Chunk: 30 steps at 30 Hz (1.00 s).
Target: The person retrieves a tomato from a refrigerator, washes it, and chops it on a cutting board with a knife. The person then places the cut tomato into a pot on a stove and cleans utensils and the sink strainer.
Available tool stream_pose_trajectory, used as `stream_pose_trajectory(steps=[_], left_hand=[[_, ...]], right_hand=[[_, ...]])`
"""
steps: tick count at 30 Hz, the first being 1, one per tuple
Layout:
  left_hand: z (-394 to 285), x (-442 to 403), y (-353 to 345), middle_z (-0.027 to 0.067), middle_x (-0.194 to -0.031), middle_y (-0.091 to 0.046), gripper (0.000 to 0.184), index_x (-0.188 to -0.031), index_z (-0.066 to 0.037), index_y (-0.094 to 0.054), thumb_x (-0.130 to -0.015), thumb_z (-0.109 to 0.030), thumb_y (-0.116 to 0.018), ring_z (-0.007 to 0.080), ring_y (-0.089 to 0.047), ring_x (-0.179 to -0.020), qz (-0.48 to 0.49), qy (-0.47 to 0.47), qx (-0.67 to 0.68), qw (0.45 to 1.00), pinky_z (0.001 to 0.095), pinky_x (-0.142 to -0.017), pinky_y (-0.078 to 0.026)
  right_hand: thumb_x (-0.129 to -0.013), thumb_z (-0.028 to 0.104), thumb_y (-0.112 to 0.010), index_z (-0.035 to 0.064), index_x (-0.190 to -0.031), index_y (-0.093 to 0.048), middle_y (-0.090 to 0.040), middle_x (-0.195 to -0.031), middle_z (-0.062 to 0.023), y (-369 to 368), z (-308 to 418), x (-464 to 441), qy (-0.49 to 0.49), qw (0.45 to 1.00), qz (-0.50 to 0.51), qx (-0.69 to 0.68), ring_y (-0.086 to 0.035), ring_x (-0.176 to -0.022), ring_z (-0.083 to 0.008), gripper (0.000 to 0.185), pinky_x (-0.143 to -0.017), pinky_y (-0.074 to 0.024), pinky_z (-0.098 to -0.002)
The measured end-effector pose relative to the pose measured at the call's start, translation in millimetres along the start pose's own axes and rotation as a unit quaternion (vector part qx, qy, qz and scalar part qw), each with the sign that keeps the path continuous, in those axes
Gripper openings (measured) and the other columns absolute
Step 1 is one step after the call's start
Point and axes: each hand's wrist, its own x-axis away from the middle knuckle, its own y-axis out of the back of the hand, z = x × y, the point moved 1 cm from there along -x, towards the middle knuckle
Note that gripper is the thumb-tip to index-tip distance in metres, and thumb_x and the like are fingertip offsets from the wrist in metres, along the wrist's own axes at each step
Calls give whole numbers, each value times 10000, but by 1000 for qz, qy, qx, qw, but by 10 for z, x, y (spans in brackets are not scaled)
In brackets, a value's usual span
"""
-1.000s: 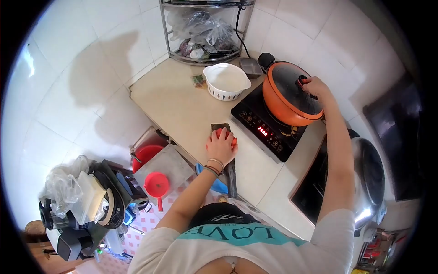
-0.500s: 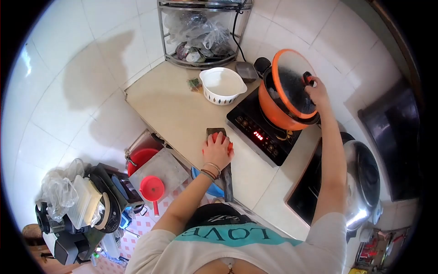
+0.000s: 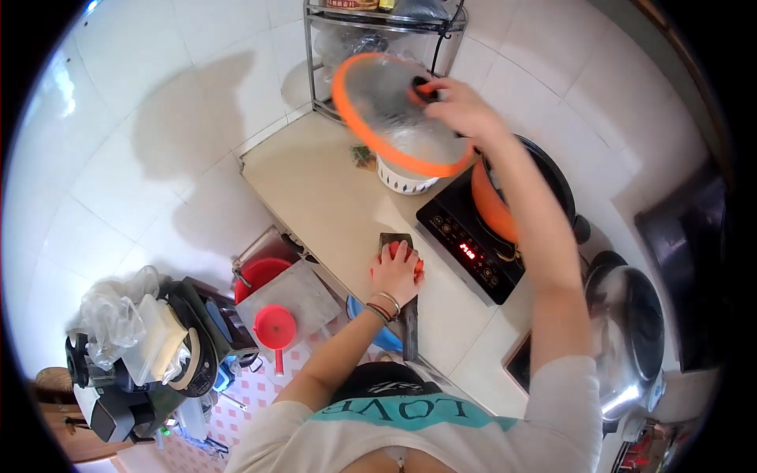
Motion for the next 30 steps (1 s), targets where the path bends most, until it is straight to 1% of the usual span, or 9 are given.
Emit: stream_pose_trajectory(steps=[2, 4, 6, 7, 10, 18, 21, 27, 30], left_hand=[[-12, 3, 19, 88, -1210, -433, 431, -1061, -143, -529, -680, -341, -566, 341, -386, -1089, -1, 1, -2, 1000, 465, -871, -323], [4, 4, -14, 90, -1203, -439, 429, -1052, -137, -534, -677, -341, -572, 344, -387, -1087, -17, -2, 5, 1000, 469, -868, -325], [12, -1, -17, 92, -1199, -443, 424, -1043, -134, -539, -677, -344, -573, 346, -387, -1087, -15, -9, 8, 1000, 472, -868, -327], [13, 0, -29, 92, -1196, -445, 422, -1041, -133, -541, -676, -343, -574, 346, -388, -1086, -22, -12, 6, 1000, 474, -867, -328], [6, -2, -54, 94, -1190, -450, 418, -1034, -131, -548, -674, -341, -579, 348, -392, -1082, -36, -16, 3, 999, 480, -864, -333], [8, -9, -23, 97, -1175, -460, 405, -1018, -128, -559, -669, -332, -585, 349, -405, -1068, -37, -17, 1, 999, 472, -861, -340], [12, -7, -37, 98, -1169, -463, 401, -1011, -124, -560, -664, -323, -590, 349, -412, -1057, -59, -24, 9, 998, 469, -852, -343], [18, -20, -75, 95, -1152, -471, 403, -1010, -130, -558, -656, -318, -595, 349, -415, -1046, -60, -22, 4, 998, 471, -843, -338], [26, -24, -93, 90, -1198, -442, 421, -1059, -132, -535, -695, -344, -539, 361, -369, -1089, -19, -19, 6, 1000, 477, -857, -316]], right_hand=[[-631, 158, -599, 25, -977, -569, -604, -831, -102, -366, 81, -132, 13, 1000, 6, 25, -572, -674, -160, 372, -577, -460, -275], [-646, 150, -579, 25, -923, -585, -606, -871, -148, -675, -50, -271, -45, 996, 19, 76, -598, -746, -216, 303, -649, -475, -318], [-663, 160, -576, 28, -932, -570, -596, -909, -181, -947, -409, -384, -51, 983, -31, 172, -581, -855, -293, 299, -734, -457, -370], [-680, 170, -572, 28, -958, -545, -586, -947, -189, -1011, -506, -351, -101, 982, -32, 156, -550, -920, -328, 314, -790, -429, -403], [-689, 166, -563, 26, -981, -525, -577, -969, -194, -1036, -798, -296, -137, 968, -45, 204, -548, -928, -332, 327, -789, -430, -403], [-676, 122, -547, 18, -961, -560, -591, -954, -178, -976, -1101, -275, -213, 958, 0, 192, -564, -917, -303, 304, -777, -446, -376], [-675, 127, -543, 15, -984, -550, -592, -952, -176, -1030, -1212, -250, -196, 957, -26, 213, -569, -903, -307, 328, -774, -449, -375], [-729, 253, -579, 30, -1064, -498, -553, -1018, -182, -946, -951, -8, -161, 948, -38, 273, -541, -941, -301, 411, -785, -440, -377], [-762, 273, -571, 3, -1084, -451, -465, -1077, -203, -881, -794, 628, -19, 965, -152, 211, -489, -985, -331, 437, -802, -417, -385]])
